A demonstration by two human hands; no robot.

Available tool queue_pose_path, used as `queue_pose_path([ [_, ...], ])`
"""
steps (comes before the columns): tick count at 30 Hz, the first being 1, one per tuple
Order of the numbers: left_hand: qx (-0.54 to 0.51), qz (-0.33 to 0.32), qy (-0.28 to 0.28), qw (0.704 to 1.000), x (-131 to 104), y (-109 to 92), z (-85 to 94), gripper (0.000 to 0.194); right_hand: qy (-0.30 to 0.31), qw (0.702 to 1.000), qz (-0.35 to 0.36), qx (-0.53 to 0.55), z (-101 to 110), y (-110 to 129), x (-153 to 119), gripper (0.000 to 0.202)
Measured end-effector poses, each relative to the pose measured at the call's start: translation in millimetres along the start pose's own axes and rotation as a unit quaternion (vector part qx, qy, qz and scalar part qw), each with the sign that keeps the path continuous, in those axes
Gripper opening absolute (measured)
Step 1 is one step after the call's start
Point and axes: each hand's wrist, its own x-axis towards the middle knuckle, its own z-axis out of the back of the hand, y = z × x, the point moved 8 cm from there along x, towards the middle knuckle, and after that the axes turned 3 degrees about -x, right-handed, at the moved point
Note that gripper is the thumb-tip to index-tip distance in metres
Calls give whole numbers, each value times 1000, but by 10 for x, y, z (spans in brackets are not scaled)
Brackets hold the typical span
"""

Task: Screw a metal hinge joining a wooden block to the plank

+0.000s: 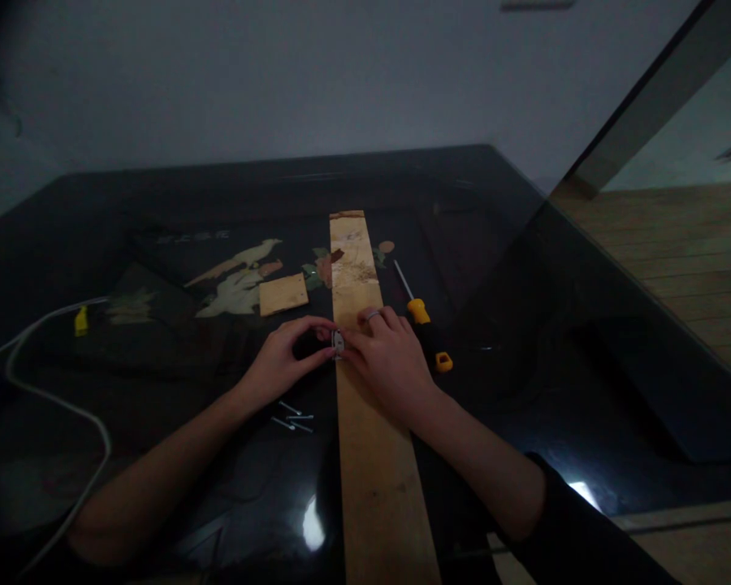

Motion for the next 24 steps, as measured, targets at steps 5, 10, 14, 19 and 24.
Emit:
queue_pose_path([
  [5, 0, -4, -2, 1000, -1, -7, -5, 27, 5, 1000, 2, 3, 17, 13, -3, 29],
  [10, -2, -25, -5, 1000, -4, -45, 3, 29, -16, 1000, 6, 26, 72, -9, -3, 29],
  [14, 12, -36, -9, 999, -9, -51, 5, 27, -60, 997, 18, 53, 199, 30, -4, 22],
  [19, 15, -54, -2, 998, -14, -53, -6, 24, -23, 986, 81, 145, 265, 391, -53, 16],
  [24, 10, -61, -11, 998, -21, -38, 1, 24, 130, 976, 140, 104, 53, 834, -193, 7],
])
